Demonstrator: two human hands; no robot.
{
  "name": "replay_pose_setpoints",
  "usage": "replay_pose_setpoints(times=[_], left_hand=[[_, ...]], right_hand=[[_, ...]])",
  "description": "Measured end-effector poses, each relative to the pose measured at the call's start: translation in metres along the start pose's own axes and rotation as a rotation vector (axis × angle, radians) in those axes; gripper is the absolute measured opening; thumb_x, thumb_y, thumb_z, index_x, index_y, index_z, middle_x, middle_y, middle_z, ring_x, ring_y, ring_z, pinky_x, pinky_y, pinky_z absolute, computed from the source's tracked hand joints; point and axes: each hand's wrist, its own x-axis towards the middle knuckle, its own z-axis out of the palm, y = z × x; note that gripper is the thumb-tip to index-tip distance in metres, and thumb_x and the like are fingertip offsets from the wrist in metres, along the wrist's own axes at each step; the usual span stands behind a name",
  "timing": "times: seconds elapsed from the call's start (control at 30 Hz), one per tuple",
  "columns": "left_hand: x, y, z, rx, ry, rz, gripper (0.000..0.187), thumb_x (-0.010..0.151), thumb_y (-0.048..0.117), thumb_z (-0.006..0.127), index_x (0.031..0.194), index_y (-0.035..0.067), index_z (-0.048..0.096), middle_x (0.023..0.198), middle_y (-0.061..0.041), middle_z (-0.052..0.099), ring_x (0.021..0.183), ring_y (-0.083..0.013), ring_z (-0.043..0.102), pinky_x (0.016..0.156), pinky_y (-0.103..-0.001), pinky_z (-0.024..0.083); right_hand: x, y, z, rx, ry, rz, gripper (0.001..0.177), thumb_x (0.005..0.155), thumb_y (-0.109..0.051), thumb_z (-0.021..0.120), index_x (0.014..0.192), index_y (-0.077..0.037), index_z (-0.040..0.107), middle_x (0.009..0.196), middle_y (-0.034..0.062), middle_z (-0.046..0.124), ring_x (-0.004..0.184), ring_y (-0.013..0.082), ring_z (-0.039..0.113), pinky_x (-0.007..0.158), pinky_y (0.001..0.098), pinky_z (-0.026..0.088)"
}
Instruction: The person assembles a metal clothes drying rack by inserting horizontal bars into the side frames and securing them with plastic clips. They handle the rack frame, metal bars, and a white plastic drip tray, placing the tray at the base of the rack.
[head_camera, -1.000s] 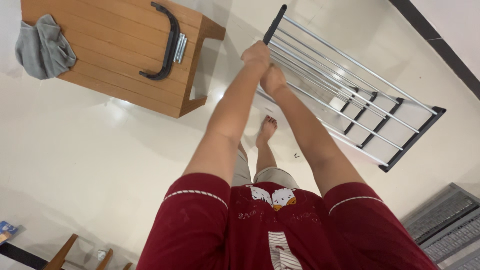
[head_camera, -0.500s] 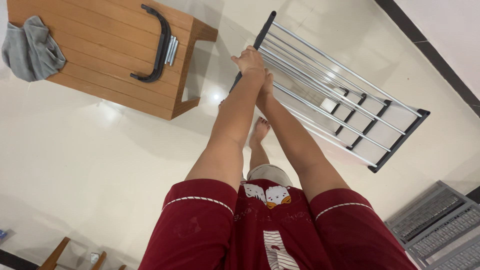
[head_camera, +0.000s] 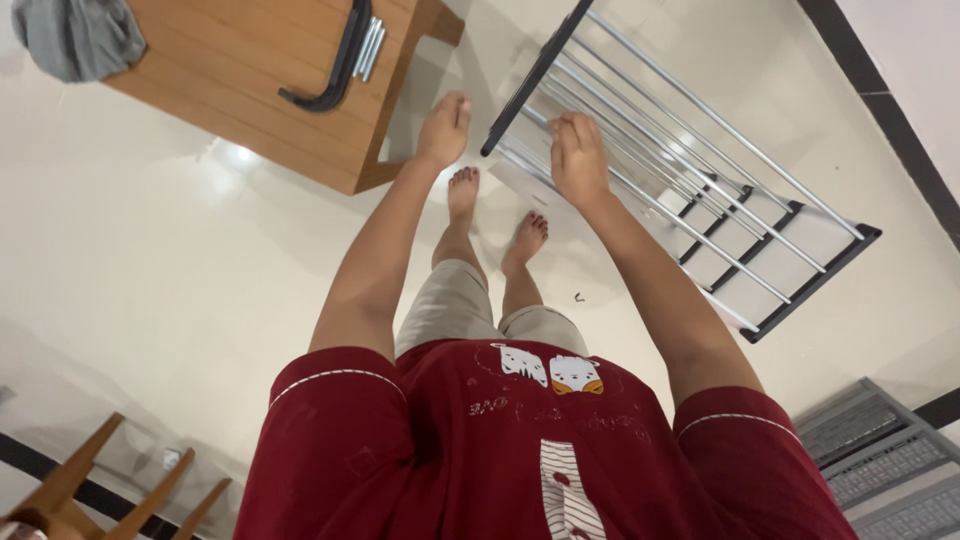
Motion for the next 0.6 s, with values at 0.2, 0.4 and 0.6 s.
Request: replay_pose_setpoints(times=[0.2, 0.4, 0.6], left_hand=[[-0.072, 0.023, 0.003, -0.125, -0.172, 0.047, 0.066, 0.09, 0.015, 0.068, 0.149, 0.012, 0.039, 0.136, -0.02, 0.056, 0.12, -0.0374, 0.06, 0.094, -0.045, 0.055], [-0.044, 0.037, 0.022, 0.317, -0.23, 0.114, 0.084, 0.096, 0.004, 0.064, 0.165, 0.012, 0.017, 0.153, -0.018, 0.046, 0.131, -0.0391, 0.055, 0.107, -0.046, 0.048], [-0.019, 0.071, 0.0, 0.747, -0.434, 0.301, 0.106, 0.084, -0.001, 0.065, 0.164, 0.024, -0.001, 0.173, -0.003, 0.002, 0.154, -0.0309, 0.022, 0.118, -0.053, 0.03]], right_hand=[[-0.004, -0.031, 0.038, 0.192, -0.179, 0.064, 0.023, 0.093, -0.009, 0.067, 0.112, 0.004, 0.068, 0.112, 0.0242, 0.065, 0.104, 0.0428, 0.062, 0.091, 0.0479, 0.051], [0.001, -0.017, 0.092, 0.032, -0.318, 0.198, 0.011, 0.1, -0.008, 0.06, 0.098, 0.001, 0.067, 0.101, 0.0213, 0.068, 0.1, 0.0413, 0.063, 0.09, 0.0512, 0.05], [-0.016, 0.006, 0.115, -0.142, -0.33, 0.006, 0.015, 0.091, 0.0, 0.058, 0.104, 0.002, 0.063, 0.1, 0.0216, 0.068, 0.099, 0.0393, 0.064, 0.088, 0.0477, 0.051]])
